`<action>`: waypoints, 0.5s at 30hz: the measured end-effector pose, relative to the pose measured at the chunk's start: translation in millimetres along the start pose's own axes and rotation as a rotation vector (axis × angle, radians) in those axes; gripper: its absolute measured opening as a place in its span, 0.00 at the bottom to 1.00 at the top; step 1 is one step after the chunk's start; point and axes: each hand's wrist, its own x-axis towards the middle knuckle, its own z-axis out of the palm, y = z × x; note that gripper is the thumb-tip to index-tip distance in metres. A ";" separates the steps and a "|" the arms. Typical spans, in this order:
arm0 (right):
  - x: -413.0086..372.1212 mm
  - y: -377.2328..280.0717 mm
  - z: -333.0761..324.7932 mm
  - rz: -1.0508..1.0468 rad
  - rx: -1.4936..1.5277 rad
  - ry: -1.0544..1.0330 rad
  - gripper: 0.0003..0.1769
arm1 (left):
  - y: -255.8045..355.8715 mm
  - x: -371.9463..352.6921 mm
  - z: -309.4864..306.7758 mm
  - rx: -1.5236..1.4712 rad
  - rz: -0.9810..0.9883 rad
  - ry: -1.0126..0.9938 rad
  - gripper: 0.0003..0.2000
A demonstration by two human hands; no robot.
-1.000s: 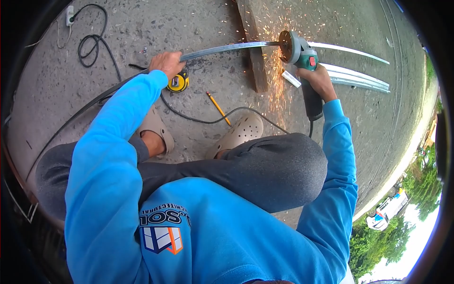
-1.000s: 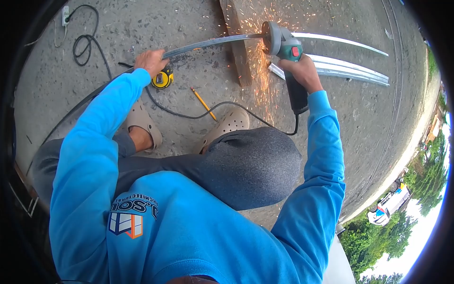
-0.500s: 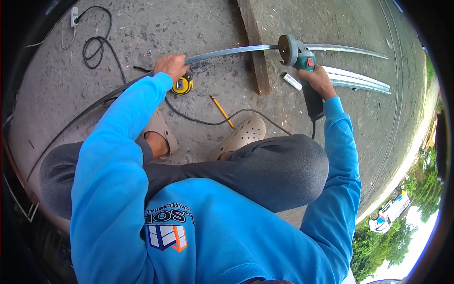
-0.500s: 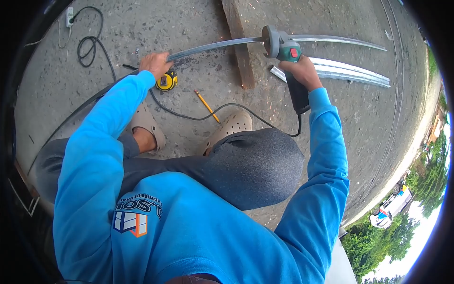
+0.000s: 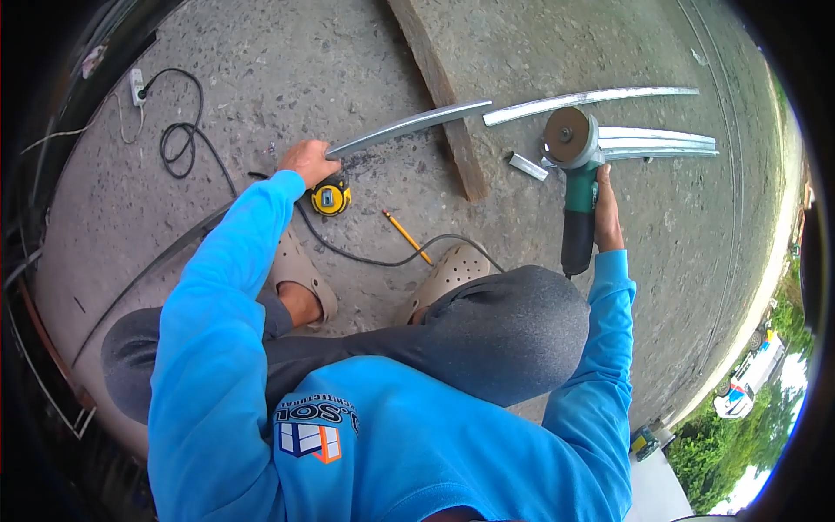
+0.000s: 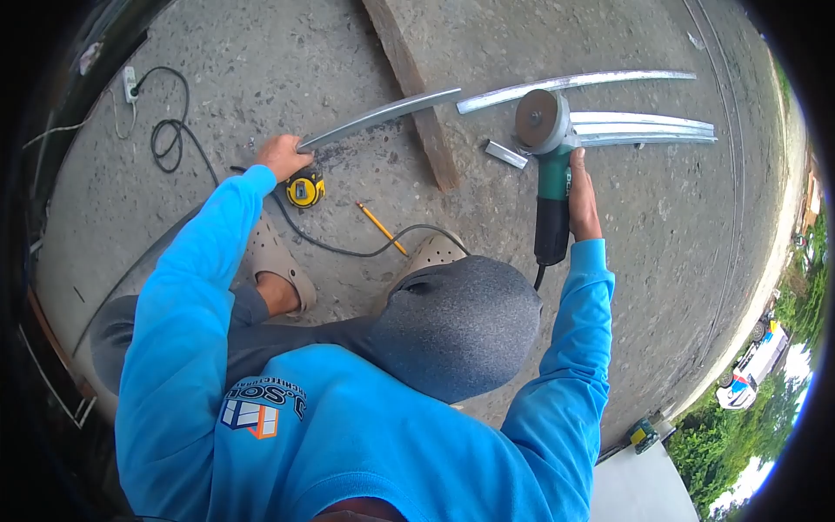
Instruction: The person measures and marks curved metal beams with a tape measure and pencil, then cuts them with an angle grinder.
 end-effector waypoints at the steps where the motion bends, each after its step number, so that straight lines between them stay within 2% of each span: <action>1: -5.1 10.5 -7.1 -0.001 0.014 0.018 0.48 | -7.3 5.9 -1.3 -0.064 0.023 -0.087 0.17; 3: -15.5 26.2 -15.5 0.062 0.167 0.048 0.46 | -9.5 14.3 -13.3 -0.073 0.103 -0.056 0.19; 5: -25.4 43.4 -19.2 0.065 0.306 0.037 0.46 | -5.8 20.0 -30.9 -0.211 -0.015 -0.241 0.22; 6: -28.3 53.1 -21.6 0.064 0.432 0.016 0.46 | -8.3 25.2 -33.6 -0.187 0.052 -0.201 0.26; 8: -32.1 74.2 -23.7 0.033 0.505 0.072 0.47 | -4.1 30.0 -37.1 -0.186 -0.001 -0.138 0.31; 10: -41.9 85.7 -22.6 0.018 0.600 0.129 0.46 | 7.3 36.5 -43.8 -0.187 -0.056 -0.170 0.35; 11: -45.3 86.2 -19.4 0.006 0.639 0.151 0.46 | -2.4 46.8 -36.6 -0.132 0.015 -0.078 0.35; 12: -50.2 87.3 -20.5 -0.008 0.691 0.099 0.47 | -9.7 59.2 -26.8 -0.083 0.082 0.019 0.35; 13: -54.5 90.2 -20.2 -0.029 0.702 0.122 0.47 | -4.4 63.5 -24.7 -0.076 0.114 0.026 0.35; 15: -57.4 96.4 -18.3 -0.115 0.807 -0.039 0.39 | 12.1 70.6 -28.1 -0.064 0.088 0.048 0.34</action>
